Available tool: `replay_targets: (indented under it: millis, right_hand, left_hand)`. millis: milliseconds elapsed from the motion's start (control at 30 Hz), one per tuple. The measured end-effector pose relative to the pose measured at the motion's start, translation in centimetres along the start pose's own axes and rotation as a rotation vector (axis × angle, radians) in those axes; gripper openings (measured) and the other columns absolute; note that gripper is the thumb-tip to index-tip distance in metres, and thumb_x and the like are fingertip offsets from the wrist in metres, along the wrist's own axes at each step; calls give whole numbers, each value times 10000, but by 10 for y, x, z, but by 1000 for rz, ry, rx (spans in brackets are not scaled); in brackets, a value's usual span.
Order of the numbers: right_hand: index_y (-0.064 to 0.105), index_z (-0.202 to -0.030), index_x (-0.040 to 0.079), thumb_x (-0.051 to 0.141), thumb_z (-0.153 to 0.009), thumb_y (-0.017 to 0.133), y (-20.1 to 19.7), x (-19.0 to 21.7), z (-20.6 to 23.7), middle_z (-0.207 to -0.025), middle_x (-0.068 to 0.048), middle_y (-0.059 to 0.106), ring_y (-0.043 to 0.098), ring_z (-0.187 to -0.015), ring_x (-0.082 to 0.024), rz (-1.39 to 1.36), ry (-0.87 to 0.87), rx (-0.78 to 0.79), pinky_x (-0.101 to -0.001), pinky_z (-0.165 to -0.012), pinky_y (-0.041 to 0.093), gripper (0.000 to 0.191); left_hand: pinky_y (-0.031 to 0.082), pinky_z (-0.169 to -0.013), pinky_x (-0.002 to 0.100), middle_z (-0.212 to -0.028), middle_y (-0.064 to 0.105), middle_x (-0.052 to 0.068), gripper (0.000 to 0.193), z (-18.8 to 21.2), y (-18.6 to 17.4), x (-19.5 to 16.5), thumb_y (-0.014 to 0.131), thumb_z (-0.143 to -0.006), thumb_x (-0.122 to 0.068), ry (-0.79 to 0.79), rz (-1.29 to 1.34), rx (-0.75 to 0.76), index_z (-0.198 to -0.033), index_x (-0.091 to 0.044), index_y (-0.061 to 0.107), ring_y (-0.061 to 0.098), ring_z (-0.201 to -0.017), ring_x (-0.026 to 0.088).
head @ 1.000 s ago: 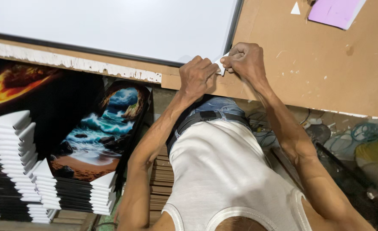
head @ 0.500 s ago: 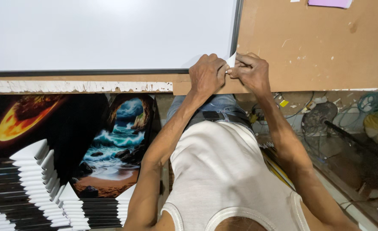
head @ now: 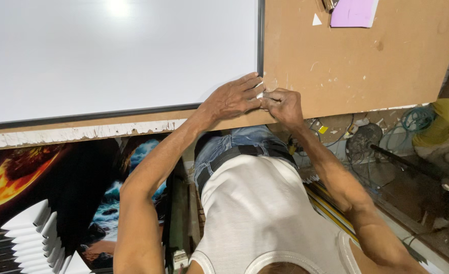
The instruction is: The person staples white backing paper onto the rear of framed prints using a staple gun, folding the paper corners neatly at each frame edge and pressing the paper flat. They rotate and reposition the frames on the workbench, then place finished frames onto a stack of completed framed prints.
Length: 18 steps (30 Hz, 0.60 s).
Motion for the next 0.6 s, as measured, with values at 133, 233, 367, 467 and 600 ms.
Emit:
replay_targets:
  millis: [133, 233, 367, 467, 600]
  right_hand:
    - [746, -1001, -52, 2, -885, 696, -81, -5, -64, -934, -105, 771, 746, -850, -146, -133, -105, -23, -271, -753, 630, 137]
    - [731, -1033, -41, 22, -878, 702, -179, -41, -149, -954, -113, 760, 732, -872, -164, 571, -26, -385, -295, -779, 610, 170]
    - [712, -1076, -26, 49, -869, 710, -255, -133, -137, -980, -123, 745, 714, -901, -187, 952, 533, -35, -327, -814, 585, 220]
    - [697, -1109, -15, 69, -862, 716, -278, -174, -109, -1000, -131, 734, 701, -923, -204, 911, 619, 75, -351, -840, 566, 261]
    - [678, -1152, 0, 96, -853, 724, -284, -180, -98, -1026, -141, 720, 683, -952, -228, 857, 647, 130, -383, -874, 540, 317]
  left_hand:
    - [299, -1278, 403, -1408, 637, 36, 183, 2, -1, 0, 717, -880, -181, 14, -17, 17, -1060, -179, 752, 511, -1386, 245]
    - [323, -1279, 377, -1390, 654, 5, 130, 0, -6, 2, 729, -928, -196, 0, 31, -38, -1043, -179, 788, 511, -1392, 227]
    - [340, -1262, 364, -1353, 684, -28, 181, -2, -8, 7, 760, -921, -224, -57, 134, -98, -1085, -167, 807, 508, -1388, 214]
    - [340, -1268, 368, -1350, 697, -60, 138, 0, -3, 8, 781, -880, -253, -89, 154, -44, -975, -155, 804, 526, -1392, 179]
    - [315, -1284, 362, -1314, 716, -92, 43, 3, 3, 8, 793, -905, -227, -126, 159, -50, -930, -198, 812, 522, -1386, 145]
Point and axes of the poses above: each hand's wrist, its own z-axis away from the middle knuckle, its own y-axis out of the palm, x = y × z, the point moved 2 cm from there along -z, towards the middle knuckle
